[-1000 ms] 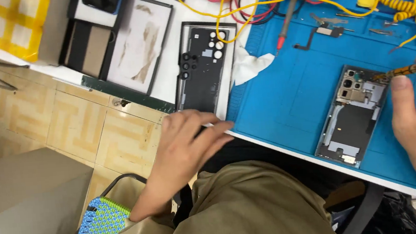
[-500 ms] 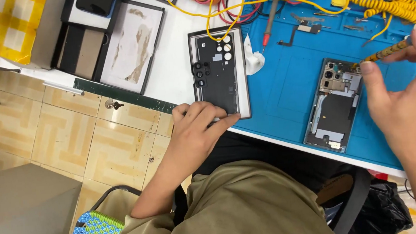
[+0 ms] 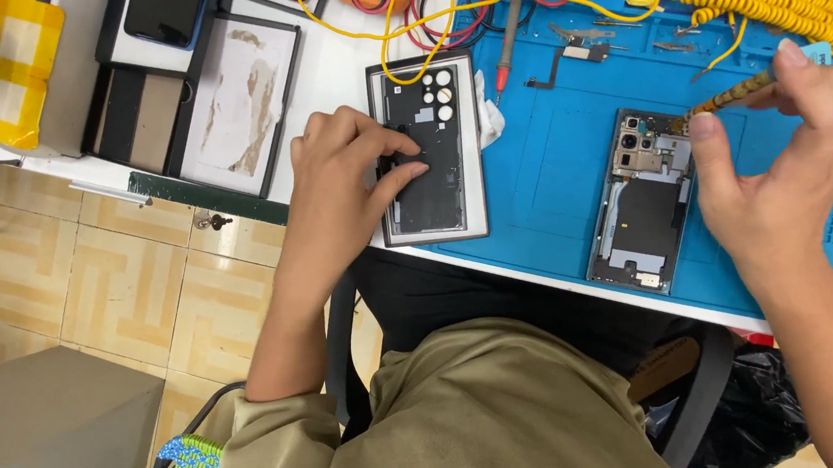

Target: Using a precision screwdriver to fasten or remove internal screws and components during a smartphone repair.

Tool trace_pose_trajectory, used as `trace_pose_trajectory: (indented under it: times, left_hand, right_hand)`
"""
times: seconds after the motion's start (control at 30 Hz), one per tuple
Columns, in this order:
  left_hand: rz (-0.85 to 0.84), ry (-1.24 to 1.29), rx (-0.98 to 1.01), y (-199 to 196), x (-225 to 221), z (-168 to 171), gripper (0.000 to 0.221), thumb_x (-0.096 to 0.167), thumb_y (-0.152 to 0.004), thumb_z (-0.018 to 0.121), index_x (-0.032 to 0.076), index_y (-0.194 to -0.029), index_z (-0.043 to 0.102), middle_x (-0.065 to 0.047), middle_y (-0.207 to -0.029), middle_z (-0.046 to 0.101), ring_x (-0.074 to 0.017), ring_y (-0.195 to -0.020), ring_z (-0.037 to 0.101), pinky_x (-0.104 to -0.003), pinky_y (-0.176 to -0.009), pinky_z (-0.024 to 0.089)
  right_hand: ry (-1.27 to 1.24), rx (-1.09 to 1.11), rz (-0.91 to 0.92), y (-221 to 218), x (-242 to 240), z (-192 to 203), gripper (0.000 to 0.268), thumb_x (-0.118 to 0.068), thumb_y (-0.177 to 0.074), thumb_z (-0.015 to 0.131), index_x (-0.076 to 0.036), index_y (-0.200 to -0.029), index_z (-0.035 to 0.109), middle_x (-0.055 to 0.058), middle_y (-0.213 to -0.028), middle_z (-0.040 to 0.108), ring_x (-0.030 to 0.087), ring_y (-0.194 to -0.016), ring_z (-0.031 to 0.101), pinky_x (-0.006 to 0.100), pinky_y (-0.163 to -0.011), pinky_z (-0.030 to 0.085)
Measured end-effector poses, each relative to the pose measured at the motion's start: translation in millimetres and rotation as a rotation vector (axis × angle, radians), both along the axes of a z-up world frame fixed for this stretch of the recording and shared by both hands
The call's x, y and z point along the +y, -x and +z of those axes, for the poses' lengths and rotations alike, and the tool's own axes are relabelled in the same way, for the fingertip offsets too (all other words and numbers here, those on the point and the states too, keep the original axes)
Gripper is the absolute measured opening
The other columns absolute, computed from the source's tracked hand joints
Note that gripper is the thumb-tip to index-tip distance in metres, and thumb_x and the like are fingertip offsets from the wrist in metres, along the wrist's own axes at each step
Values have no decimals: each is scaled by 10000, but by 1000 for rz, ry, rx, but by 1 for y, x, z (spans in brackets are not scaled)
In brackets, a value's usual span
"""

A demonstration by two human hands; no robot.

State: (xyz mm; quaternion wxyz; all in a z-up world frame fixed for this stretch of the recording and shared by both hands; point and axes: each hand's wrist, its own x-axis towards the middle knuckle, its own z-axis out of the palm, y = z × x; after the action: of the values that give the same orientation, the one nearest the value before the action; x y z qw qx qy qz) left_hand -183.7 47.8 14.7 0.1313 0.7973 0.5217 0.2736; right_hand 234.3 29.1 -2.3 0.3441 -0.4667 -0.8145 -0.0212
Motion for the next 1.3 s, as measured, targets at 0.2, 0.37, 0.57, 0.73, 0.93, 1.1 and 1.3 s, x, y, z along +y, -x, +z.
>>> trace_pose_trajectory:
  times: [0.2,0.37,0.57,0.73,0.93,1.1,1.3]
  left_hand:
    - [-60,86,37,-3,20,-3,124,291,-1048,865,197,-1117,821,-7,-1053,605,-311,-1027,539,-461,-864,403]
    - [-106,134,78,-9,22,5,54,265,-1071,834,215,-1085,821,7,-1034,596,-317,-1049,538,-491,-903,368]
    - [-120,163,177,-12,18,15,78,251,-1146,726,176,-1130,743,-23,-1084,576,-325,-1048,491,-481,-822,302]
    - [-74,-29,-211,-22,-9,46,159,-111,-1055,834,17,-1053,739,-92,-1037,755,-222,-935,668,-334,-890,553]
    - [-84,-58,-350,-45,-39,67,190,-84,-1009,880,-45,-1012,694,-156,-1007,822,-223,-937,832,-250,-803,634]
    - [-180,83,-649,-78,-58,68,306,-135,-927,842,-1,-960,569,-230,-1010,819,-283,-963,870,-297,-863,720]
    - [-411,168,-736,-119,-66,47,248,-64,-999,791,64,-961,582,-162,-1059,788,-266,-981,808,-353,-906,654]
  right_hand:
    - [40,131,-23,10,-3,-2,549,123,-1249,754,-36,-1659,425,261,-1254,675,445,-1155,643,581,-1144,364]
    - [-44,87,-5,18,1,10,498,60,-1260,696,-100,-1645,424,299,-1547,652,481,-1407,612,587,-1190,406]
    - [52,152,-58,16,3,7,602,-58,-1236,812,-123,-1683,414,156,-1231,635,357,-1167,585,549,-1151,373]
    - [59,126,-71,9,6,-5,645,6,-1217,882,-200,-1637,438,64,-1214,697,293,-1073,638,506,-1032,341]
    - [114,191,-14,13,7,-2,640,24,-1235,764,-175,-1696,369,103,-1336,784,275,-1224,714,477,-1176,382]
    - [99,168,-60,13,8,-2,699,-103,-1184,848,-199,-1691,376,96,-1384,663,316,-1279,610,526,-1145,372]
    - [114,179,-57,11,9,-9,742,-80,-1162,908,-200,-1682,392,51,-1292,739,268,-1159,651,507,-1114,356]
